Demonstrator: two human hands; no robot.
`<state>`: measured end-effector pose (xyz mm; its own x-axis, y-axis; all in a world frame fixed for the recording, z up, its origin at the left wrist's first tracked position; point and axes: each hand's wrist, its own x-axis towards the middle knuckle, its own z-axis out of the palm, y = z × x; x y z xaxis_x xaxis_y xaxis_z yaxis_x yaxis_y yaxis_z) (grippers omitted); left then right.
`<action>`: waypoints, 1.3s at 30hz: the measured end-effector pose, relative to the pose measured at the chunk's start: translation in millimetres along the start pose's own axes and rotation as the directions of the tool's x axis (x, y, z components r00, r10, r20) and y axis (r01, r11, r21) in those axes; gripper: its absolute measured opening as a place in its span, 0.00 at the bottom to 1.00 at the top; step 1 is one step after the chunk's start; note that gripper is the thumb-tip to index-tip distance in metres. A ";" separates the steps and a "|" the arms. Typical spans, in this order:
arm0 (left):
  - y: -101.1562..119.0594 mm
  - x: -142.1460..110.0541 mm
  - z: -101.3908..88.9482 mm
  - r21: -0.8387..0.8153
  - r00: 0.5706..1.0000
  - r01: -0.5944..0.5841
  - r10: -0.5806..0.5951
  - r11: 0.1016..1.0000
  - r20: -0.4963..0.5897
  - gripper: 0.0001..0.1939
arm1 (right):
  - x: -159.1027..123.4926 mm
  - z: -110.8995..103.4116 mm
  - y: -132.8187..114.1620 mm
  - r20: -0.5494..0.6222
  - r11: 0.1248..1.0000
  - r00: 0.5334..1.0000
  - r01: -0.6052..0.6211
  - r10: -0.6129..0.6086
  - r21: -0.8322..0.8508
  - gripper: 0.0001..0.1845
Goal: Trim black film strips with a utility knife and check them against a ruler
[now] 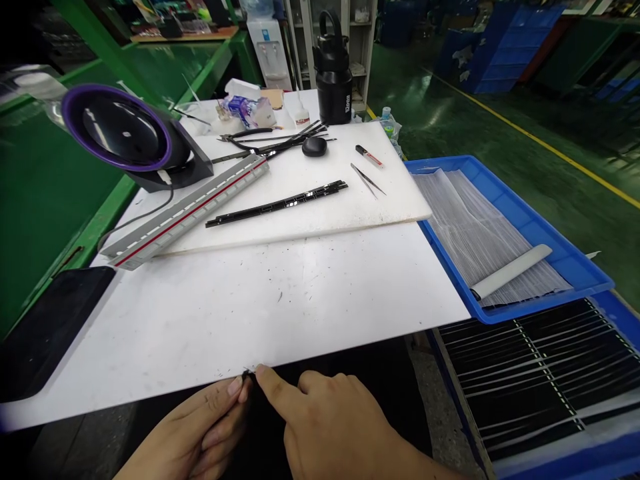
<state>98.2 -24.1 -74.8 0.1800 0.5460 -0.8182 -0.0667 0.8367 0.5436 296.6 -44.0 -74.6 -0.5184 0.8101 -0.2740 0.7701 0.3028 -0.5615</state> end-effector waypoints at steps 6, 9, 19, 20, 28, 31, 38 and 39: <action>-3.1 2.7 -3.1 0.007 1.000 -0.008 0.008 1.000 0.015 0.30 | 0.6 0.4 1.5 0.001 1.000 1.000 0.014 -0.014 0.012 0.40; -5.2 3.2 -4.9 0.007 1.000 0.000 0.000 1.000 0.010 0.30 | 0.7 0.5 1.4 -0.005 1.000 1.000 0.016 -0.016 0.008 0.40; -5.0 1.8 -5.1 0.047 0.999 -0.011 0.009 0.999 0.035 0.31 | 2.0 -1.2 -1.6 0.042 0.994 0.999 0.000 0.005 -0.106 0.41; -5.5 2.1 -5.3 0.050 0.999 -0.016 0.014 0.999 0.035 0.30 | 2.4 -1.4 -2.2 0.046 0.994 0.999 0.000 0.005 -0.108 0.41; -8.7 5.5 -6.9 0.052 0.999 -0.008 0.006 0.999 0.034 0.31 | 3.4 -2.8 -6.5 0.055 0.992 0.998 -0.014 0.021 -0.129 0.39; -7.3 6.2 -4.6 0.060 1.000 -0.011 0.009 0.998 0.029 0.33 | 1.5 -1.7 -5.9 0.029 0.991 0.999 -0.015 0.019 -0.131 0.39; -3.6 5.3 -3.2 0.086 1.000 -0.020 0.021 0.996 -0.010 0.33 | 0.5 4.8 -1.0 -0.027 0.999 1.000 -0.013 0.012 -0.045 0.38; -3.2 5.0 -3.4 0.090 1.000 -0.024 0.025 0.996 -0.007 0.33 | 0.5 5.1 -0.8 -0.030 1.000 0.999 -0.016 0.015 -0.022 0.38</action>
<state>96.0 -23.9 -81.3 0.1712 0.5671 -0.8056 0.0173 0.8158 0.5780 293.8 -46.5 -78.2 -0.4953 0.8293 -0.2587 0.7862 0.3013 -0.5395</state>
